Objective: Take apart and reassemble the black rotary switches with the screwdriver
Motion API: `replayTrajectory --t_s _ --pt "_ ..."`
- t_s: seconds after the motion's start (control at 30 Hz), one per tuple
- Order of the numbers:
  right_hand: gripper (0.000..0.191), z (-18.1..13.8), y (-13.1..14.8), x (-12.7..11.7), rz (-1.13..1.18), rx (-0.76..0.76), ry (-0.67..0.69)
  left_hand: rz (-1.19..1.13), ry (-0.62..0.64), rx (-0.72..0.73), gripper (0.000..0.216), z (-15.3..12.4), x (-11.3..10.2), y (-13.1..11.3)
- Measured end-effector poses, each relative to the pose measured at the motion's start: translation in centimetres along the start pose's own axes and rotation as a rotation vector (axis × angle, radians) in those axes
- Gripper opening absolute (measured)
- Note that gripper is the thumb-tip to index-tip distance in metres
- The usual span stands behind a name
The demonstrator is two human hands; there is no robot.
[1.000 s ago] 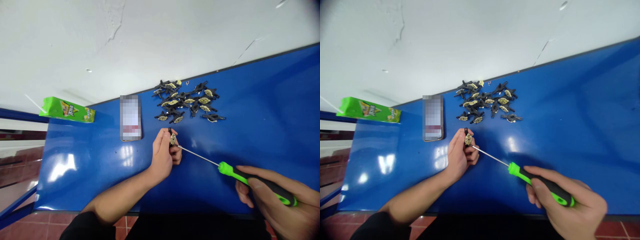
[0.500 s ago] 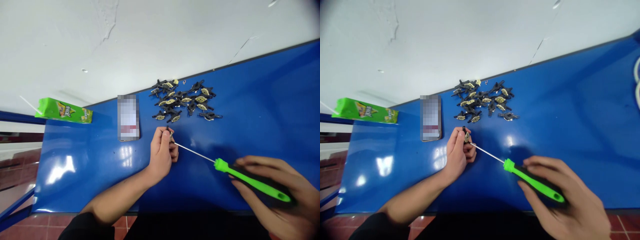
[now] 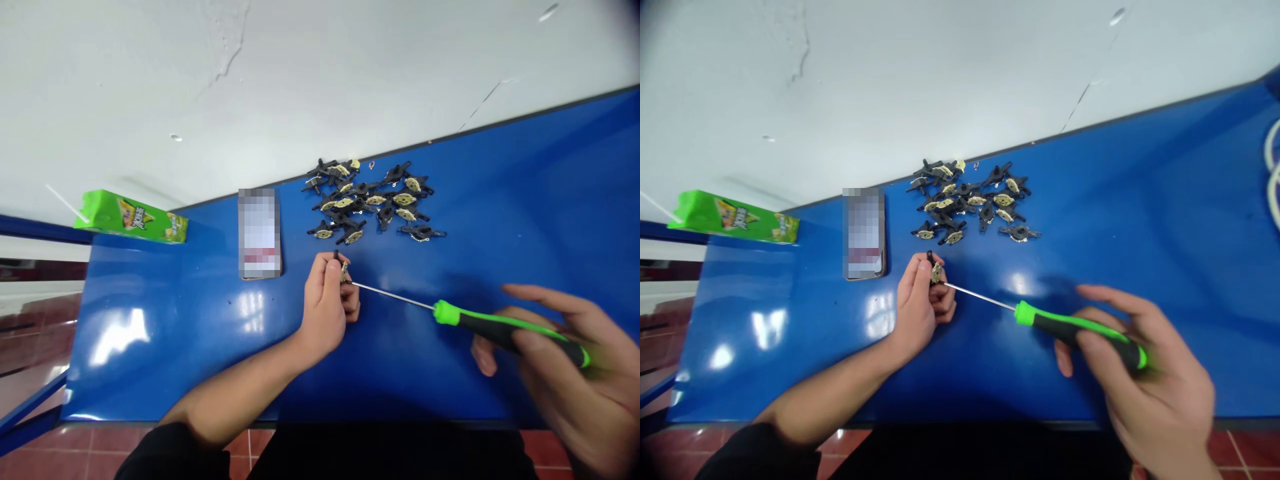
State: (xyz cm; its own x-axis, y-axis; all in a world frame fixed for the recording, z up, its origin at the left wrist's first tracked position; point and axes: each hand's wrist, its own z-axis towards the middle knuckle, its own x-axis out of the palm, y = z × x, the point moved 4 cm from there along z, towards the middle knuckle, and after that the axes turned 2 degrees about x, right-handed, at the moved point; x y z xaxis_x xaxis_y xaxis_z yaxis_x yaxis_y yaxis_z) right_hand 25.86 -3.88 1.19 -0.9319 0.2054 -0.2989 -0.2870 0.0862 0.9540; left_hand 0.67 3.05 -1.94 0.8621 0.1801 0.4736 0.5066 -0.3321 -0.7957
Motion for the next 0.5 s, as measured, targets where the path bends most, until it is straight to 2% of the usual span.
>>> replayTrajectory --t_s 0.07,0.1,0.2,0.23,0.27,0.33,0.37,0.4,0.47,0.5 --pt "0.082 0.2 0.5 0.0 0.02 -0.055 0.018 -0.006 -0.001 -0.004 0.044 0.0 0.0 0.0" --pt "0.085 0.4 0.6 0.1 0.031 -0.067 0.057 -0.008 -0.001 -0.005 0.044 0.1 0.0 0.0" --pt "0.039 0.7 0.6 0.7 0.04 0.007 0.161 -0.015 -0.004 -0.007 0.044 0.2 -0.1 -0.1" --pt "0.037 0.8 0.5 0.6 0.035 0.016 0.139 -0.019 -0.005 -0.007 0.044 0.2 -0.1 -0.2" --pt "0.047 0.9 0.5 0.5 0.035 0.004 0.096 -0.023 -0.005 -0.008 0.044 0.3 -0.1 -0.2" --pt "0.097 0.9 0.3 0.1 0.07 -0.019 0.031 -0.033 0.0 -0.014 0.044 0.3 -0.1 -0.2" --pt "0.105 0.9 0.0 0.1 0.114 -0.001 0.047 -0.038 0.004 -0.017 0.044 0.3 -0.1 -0.2" --pt "0.094 0.9 -0.4 0.1 0.17 0.046 0.085 -0.043 0.009 -0.02 0.044 0.3 0.0 -0.1" --pt "0.048 0.8 -1.1 0.2 0.242 0.184 0.144 -0.054 0.016 -0.023 0.045 0.3 0.0 -0.1" --pt "0.035 0.8 -1.2 0.2 0.234 0.221 0.134 -0.061 0.016 -0.025 0.046 0.3 0.0 0.0"
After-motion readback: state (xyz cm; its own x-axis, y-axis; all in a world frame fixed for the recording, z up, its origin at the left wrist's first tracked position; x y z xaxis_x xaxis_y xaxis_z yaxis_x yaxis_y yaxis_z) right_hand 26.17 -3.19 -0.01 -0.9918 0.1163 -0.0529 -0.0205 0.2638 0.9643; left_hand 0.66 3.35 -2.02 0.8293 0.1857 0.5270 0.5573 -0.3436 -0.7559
